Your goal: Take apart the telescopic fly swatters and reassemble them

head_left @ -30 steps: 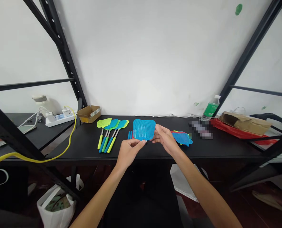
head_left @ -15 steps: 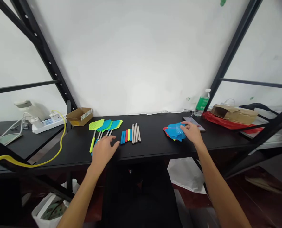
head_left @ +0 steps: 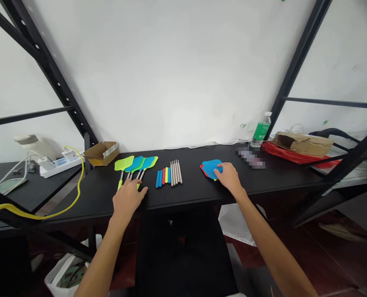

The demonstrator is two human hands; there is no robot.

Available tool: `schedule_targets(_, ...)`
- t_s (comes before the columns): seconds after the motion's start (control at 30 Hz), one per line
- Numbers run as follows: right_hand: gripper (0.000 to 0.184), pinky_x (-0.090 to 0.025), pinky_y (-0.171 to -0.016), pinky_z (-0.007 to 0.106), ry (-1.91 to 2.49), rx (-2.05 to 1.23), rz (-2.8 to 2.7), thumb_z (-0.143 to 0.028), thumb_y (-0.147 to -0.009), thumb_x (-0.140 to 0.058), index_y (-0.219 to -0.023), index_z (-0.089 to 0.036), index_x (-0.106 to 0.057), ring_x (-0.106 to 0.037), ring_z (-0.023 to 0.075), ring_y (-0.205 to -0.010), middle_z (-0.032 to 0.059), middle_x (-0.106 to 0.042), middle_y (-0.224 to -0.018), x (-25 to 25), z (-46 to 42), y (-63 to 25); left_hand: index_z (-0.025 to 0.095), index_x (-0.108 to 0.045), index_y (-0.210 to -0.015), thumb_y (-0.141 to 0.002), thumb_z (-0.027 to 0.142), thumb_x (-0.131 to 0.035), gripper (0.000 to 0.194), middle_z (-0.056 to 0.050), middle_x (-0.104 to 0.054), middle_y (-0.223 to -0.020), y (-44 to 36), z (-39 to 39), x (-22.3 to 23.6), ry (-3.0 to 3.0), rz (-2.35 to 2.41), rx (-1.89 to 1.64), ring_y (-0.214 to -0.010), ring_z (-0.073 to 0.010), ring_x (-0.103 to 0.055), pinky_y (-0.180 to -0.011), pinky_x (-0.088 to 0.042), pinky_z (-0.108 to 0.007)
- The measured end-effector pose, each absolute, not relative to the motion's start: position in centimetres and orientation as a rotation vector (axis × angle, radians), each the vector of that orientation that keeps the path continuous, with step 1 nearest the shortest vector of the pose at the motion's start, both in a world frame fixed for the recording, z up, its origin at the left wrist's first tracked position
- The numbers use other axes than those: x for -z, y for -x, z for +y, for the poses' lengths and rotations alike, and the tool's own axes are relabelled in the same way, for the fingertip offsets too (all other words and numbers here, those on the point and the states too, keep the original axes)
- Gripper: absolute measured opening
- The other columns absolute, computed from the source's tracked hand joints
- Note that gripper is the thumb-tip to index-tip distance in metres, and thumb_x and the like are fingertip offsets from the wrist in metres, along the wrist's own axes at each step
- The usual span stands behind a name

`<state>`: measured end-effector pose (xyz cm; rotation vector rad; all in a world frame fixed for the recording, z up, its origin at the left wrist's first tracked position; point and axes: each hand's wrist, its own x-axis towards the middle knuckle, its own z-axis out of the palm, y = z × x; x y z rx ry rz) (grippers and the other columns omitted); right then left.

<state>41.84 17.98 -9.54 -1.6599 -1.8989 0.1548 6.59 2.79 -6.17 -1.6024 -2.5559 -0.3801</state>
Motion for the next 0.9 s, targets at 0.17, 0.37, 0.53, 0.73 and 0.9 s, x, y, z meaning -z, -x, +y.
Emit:
schedule_targets(0.17,0.035,-0.043,-0.093,0.039,1.597,-0.144,-1.854,-0.037,-0.091,-0.053,-0.112,-0.015,-0.07,-0.059,0.0313,-0.108,0.0164,-0.062,-0.123,9.9,17.6,-40.5,0.019,-0.065,-0.116,-0.089,0.05,-0.053,0.043,-0.017,-0.067,-0.116,-6.7,2.7,6.5,1.543,-2.575,0.393,-0.1,-0.0359,-0.066,-0.076,-0.051,-0.042)
schedule_targets(0.37,0.035,-0.044,-0.09,0.041,1.547,-0.166,-1.834,-0.043,-0.092,-0.052,-0.11,-0.019,-0.071,-0.056,0.0321,-0.111,0.0147,-0.06,-0.126,9.1,17.0,-41.4,0.018,-0.068,-0.115,-0.091,0.045,-0.05,0.04,-0.02,-0.07,-0.108,-6.6,2.7,6.2,1.472,-2.621,0.315,-0.096,-0.038,-0.068,-0.074,-0.05,-0.044)
schedule_targets(0.53,0.032,-0.042,-0.095,0.042,1.433,-0.144,-1.76,-0.041,-0.092,-0.052,-0.106,-0.019,-0.071,-0.055,0.0314,-0.113,0.013,-0.062,-0.125,8.1,16.6,-41.3,0.016,-0.068,-0.11,-0.093,0.036,-0.042,0.036,-0.02,-0.07,-0.109,-7.1,2.3,5.7,1.474,-2.603,0.275,-0.097,-0.0381,-0.068,-0.076,-0.051,-0.045)
schedule_targets(0.73,0.028,-0.044,-0.095,0.041,1.188,-0.205,-1.688,-0.039,-0.091,-0.053,-0.101,-0.02,-0.072,-0.059,0.0294,-0.11,0.0117,-0.066,-0.119,6.4,15.3,-40.2,0.013,-0.057,-0.114,-0.098,0.035,-0.03,0.038,-0.02,-0.071,-0.091,-8.1,1.8,4.5,1.441,-2.583,0.289,-0.087,-0.0388,-0.069,-0.072,-0.049,-0.046)
schedule_targets(0.9,0.031,-0.05,-0.082,0.036,0.922,-0.75,-1.598,-0.047,-0.09,-0.058,-0.099,-0.021,-0.073,-0.066,0.024,-0.095,0.009,-0.072,-0.106,6.0,13.3,-37.2,0.018,-0.053,-0.116,-0.1,0.04,-0.03,0.036,-0.012,-0.07,-0.082,-10.6,1.4,3.2,1.618,-2.425,0.476,-0.081,-0.0331,-0.069,-0.064,-0.043,-0.034)
